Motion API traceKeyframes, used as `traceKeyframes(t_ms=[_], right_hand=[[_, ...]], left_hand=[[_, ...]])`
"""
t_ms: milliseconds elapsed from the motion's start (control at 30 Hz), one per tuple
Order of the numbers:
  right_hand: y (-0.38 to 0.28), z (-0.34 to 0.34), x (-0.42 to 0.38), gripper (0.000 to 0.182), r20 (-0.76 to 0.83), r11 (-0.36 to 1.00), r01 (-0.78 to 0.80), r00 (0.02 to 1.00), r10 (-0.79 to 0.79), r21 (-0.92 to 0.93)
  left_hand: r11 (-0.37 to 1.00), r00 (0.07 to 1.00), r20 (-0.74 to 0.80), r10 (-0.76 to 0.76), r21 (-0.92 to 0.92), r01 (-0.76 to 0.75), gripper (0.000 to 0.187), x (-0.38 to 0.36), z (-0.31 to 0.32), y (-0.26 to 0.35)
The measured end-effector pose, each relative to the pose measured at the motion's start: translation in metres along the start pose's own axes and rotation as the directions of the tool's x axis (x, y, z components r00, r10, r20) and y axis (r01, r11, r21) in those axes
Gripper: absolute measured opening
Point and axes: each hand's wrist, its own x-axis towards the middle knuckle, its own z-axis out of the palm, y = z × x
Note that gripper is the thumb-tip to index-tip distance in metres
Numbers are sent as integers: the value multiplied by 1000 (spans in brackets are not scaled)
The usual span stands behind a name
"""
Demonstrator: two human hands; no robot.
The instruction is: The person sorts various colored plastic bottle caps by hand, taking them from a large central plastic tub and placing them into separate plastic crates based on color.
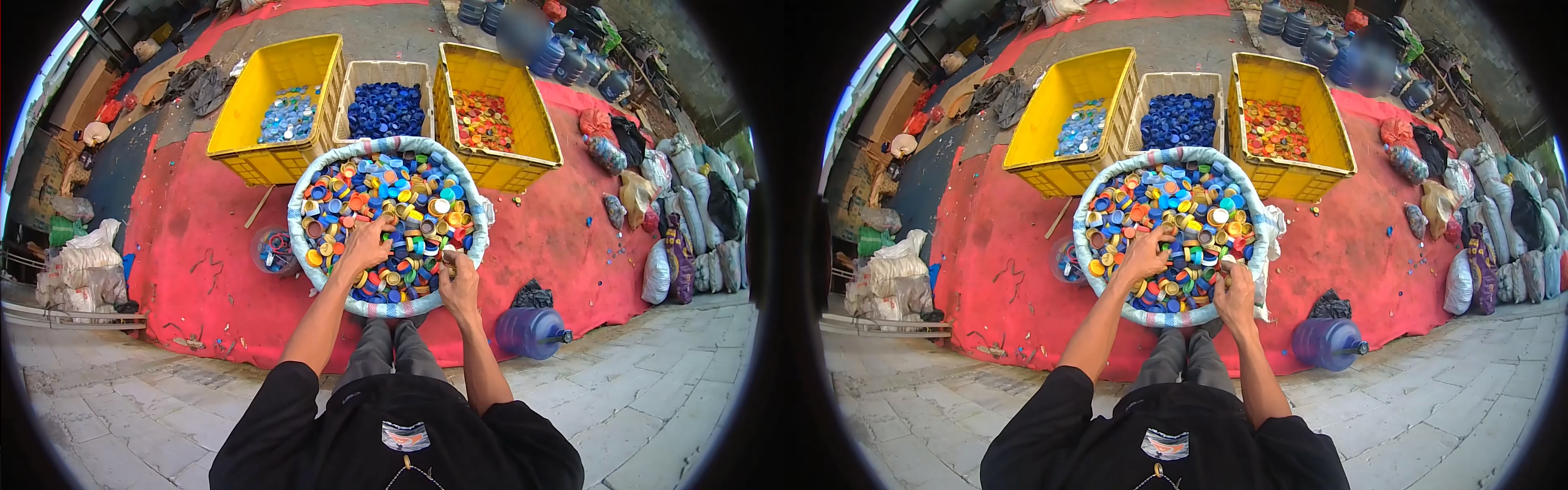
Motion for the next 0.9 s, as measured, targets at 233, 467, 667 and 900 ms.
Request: traceKeyframes(t_ms=[233,467,667,900], right_hand=[[-4,4,-2,22,19,1000,7,1000,-7,6],[-17,4,-3,30,33,976,147,989,-143,-159],[-40,31,0,43,127,941,189,979,-159,-282],[-51,58,-2,53,181,863,200,975,-128,-464]], left_hand=[[991,993,-77,90,104,-81,58,6,10,-14],[964,974,-224,-27,-265,-34,43,-16,-21,17],[-71,974,-62,-218,-994,-79,24,-71,-40,11],[-214,888,80,-453,-976,-22,11,-127,-35,-2]])
